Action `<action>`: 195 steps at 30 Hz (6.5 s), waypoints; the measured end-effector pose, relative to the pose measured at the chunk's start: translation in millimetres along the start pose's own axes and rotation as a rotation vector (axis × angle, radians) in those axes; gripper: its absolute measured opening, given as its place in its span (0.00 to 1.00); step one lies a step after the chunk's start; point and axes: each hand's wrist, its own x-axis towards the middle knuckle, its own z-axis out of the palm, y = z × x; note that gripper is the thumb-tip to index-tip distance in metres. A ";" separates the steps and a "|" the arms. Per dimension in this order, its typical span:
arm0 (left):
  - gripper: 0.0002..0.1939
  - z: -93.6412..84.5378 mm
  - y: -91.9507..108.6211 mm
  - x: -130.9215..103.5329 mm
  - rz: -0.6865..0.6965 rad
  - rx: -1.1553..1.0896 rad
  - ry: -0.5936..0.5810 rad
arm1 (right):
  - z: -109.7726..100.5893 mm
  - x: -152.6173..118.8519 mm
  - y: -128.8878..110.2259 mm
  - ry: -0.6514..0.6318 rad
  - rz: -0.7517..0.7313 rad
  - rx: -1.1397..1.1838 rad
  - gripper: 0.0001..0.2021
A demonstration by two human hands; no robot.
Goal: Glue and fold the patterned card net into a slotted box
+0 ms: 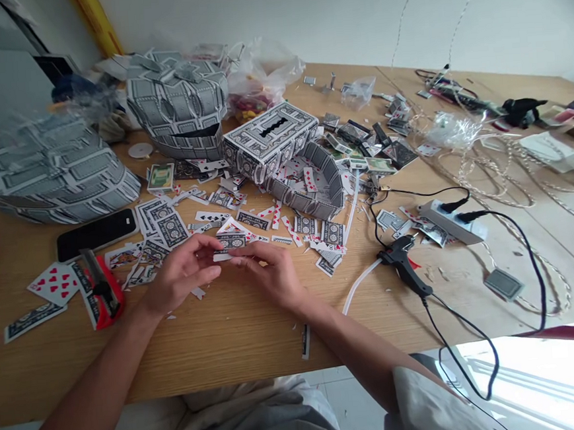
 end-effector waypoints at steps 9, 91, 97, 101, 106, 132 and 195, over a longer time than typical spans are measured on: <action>0.17 3.4 -2.3 2.6 -0.001 -0.021 0.056 | -0.3 -0.6 -15.7 -0.045 0.123 0.170 0.22; 0.18 4.0 -13.8 3.4 0.115 0.134 0.134 | 6.3 6.8 -7.9 -0.128 0.322 0.486 0.20; 0.17 3.9 -20.8 6.7 0.051 0.147 0.122 | 5.3 8.4 -9.0 -0.117 0.359 0.486 0.20; 0.17 2.8 -21.6 6.7 0.053 0.186 0.087 | 2.3 9.8 -9.0 -0.063 0.298 0.392 0.20; 0.17 4.2 -18.3 4.6 0.067 0.209 0.011 | 0.6 10.6 -6.3 0.016 0.258 0.352 0.18; 0.11 3.6 -10.1 -0.9 0.144 0.311 -0.008 | -0.2 8.4 -15.7 -0.006 0.216 0.287 0.15; 0.15 9.9 -12.4 3.6 0.099 0.281 0.124 | 6.9 1.4 -7.1 0.029 0.151 0.059 0.17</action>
